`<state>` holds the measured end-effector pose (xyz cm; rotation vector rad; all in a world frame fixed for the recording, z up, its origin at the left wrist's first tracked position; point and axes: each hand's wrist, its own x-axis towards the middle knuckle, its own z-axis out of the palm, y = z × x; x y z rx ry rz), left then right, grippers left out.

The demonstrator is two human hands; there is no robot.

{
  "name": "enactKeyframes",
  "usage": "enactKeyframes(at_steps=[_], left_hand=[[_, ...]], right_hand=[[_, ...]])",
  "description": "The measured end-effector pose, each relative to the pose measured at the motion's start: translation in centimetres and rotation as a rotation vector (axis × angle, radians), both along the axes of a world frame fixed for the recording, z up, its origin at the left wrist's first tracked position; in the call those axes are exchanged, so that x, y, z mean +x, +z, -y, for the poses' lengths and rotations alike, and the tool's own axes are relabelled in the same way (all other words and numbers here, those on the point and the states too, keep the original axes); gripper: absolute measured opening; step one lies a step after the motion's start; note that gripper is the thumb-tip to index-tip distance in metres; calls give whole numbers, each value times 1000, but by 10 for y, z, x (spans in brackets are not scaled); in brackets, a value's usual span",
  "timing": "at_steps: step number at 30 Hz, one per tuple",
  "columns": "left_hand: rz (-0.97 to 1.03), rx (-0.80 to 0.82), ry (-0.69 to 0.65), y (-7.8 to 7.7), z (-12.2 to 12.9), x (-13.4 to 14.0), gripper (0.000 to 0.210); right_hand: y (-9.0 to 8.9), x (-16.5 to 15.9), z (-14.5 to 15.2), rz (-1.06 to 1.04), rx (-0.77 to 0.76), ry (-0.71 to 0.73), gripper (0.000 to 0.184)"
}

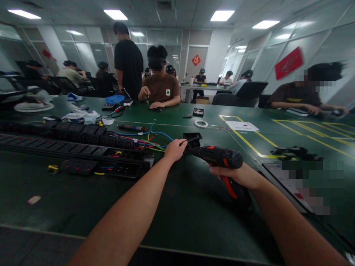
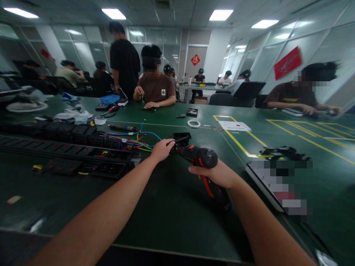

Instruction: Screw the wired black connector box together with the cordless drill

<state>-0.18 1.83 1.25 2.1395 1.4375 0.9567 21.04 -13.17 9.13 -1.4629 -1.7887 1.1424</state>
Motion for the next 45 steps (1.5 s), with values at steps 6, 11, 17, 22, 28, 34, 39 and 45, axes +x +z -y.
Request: enactKeyframes(at_steps=[6,11,17,22,28,34,39,45], left_hand=[[-5,-5,-4,1,0,0,42],[-1,-2,-4,0,0,0,42],[3,2,0,-1,0,1,42],[4,-10,1,-1,0,1,42],[0,-9,-3,-1,-1,1,42],[2,0,-4,0,0,0,42],[-1,-17,-4,1,1,0,42],[11,5,-11,-1,-1,1,42]], right_hand=[[-1,2,0,52,-2,-18,38],[-1,3,0,52,1,-22,39],[0,2,1,50,2,-10,37],[-3,3,0,69,8,-27,38],[0,1,1,61,-3,-29,37],[0,2,1,72,4,-19,38],[0,2,2,71,-3,-33,39],[2,-1,3,65,13,-43,39]])
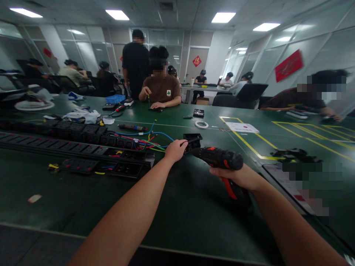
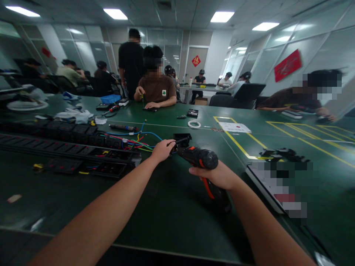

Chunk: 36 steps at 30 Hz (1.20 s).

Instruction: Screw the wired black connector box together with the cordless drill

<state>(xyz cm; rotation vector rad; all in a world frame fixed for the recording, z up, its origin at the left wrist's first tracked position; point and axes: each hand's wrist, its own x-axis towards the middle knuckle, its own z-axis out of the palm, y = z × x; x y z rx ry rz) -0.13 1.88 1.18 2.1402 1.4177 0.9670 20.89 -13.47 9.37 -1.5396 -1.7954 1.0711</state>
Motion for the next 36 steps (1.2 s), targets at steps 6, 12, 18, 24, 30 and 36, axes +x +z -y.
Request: enactKeyframes(at_steps=[6,12,18,24,30,36], left_hand=[[3,-7,-4,1,-1,0,41],[10,0,-7,1,-2,-1,40],[-8,-4,-4,1,-2,-1,41],[-7,-7,-7,0,-2,-1,41],[-3,0,-5,-2,-4,-1,41],[1,6,-6,-2,-3,0,41]], right_hand=[[0,2,-2,-23,-17,18,37],[-2,4,-3,-81,-18,37,35],[-2,1,-3,-101,-3,54,34],[-5,3,-4,-88,-14,38,37],[-1,0,-2,-112,4,39,35],[2,0,-1,-67,-32,13,35]])
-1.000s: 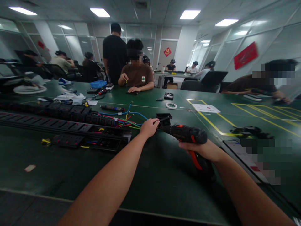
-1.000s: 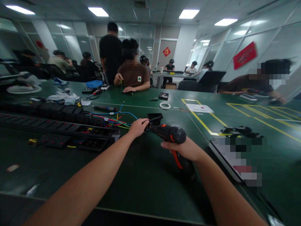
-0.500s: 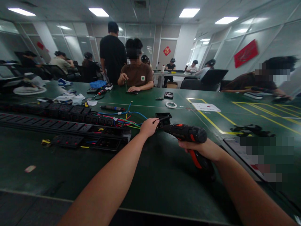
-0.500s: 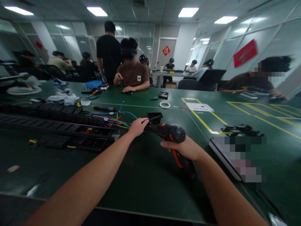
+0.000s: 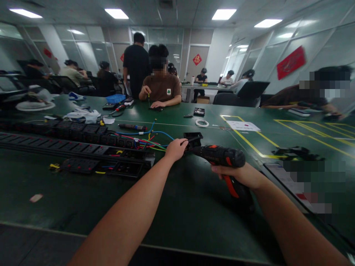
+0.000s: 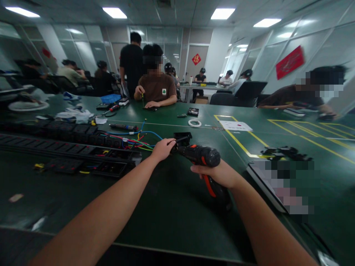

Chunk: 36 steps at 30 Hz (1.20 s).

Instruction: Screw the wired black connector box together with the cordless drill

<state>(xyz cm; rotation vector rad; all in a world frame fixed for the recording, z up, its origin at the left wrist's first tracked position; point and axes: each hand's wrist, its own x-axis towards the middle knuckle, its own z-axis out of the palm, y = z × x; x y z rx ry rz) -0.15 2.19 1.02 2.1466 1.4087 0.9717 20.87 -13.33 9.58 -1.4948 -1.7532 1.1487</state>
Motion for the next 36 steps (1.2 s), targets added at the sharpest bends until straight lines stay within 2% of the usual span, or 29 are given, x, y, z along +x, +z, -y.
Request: enactKeyframes(at_steps=[36], left_hand=[[-5,-19,2,1,1,0,42]], right_hand=[[-3,3,-1,40,29,23,34]])
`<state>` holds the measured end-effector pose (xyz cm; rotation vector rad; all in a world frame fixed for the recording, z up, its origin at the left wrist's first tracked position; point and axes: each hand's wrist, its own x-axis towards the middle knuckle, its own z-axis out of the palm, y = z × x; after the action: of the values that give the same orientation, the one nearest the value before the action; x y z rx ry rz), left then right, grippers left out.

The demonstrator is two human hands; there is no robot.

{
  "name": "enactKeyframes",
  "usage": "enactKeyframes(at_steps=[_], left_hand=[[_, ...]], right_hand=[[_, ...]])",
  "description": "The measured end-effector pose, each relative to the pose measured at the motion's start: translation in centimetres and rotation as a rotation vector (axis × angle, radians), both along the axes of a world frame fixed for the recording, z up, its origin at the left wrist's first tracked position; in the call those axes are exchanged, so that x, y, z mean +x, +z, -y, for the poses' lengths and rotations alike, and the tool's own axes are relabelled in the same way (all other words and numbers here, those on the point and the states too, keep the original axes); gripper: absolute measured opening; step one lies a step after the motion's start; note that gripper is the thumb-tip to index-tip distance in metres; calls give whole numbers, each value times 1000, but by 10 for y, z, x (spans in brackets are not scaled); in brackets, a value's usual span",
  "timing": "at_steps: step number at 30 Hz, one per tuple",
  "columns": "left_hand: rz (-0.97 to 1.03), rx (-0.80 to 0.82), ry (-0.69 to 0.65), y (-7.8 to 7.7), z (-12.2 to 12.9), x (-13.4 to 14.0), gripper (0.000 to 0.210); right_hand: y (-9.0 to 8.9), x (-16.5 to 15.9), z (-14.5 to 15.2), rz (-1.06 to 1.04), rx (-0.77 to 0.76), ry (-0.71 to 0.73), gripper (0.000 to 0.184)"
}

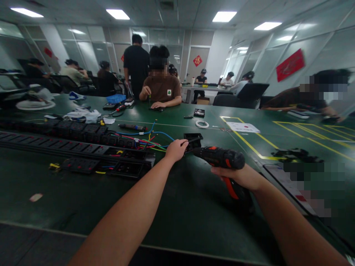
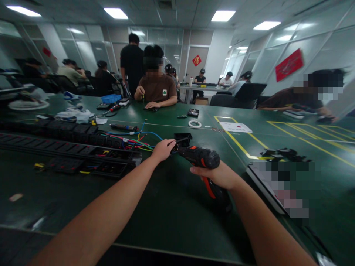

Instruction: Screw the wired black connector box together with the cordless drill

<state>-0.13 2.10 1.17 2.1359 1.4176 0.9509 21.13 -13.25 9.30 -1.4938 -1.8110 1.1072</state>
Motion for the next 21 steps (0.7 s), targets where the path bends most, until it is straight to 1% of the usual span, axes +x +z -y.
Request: enactKeyframes(at_steps=[6,13,21], left_hand=[[4,0,1,0,0,0,42],[6,2,3,2,1,-1,42],[-4,21,-2,2,1,-1,41]], right_hand=[[2,-3,1,-3,-12,-23,37],[1,-2,0,-71,-13,-14,35],[1,-4,1,-75,-6,10,34]])
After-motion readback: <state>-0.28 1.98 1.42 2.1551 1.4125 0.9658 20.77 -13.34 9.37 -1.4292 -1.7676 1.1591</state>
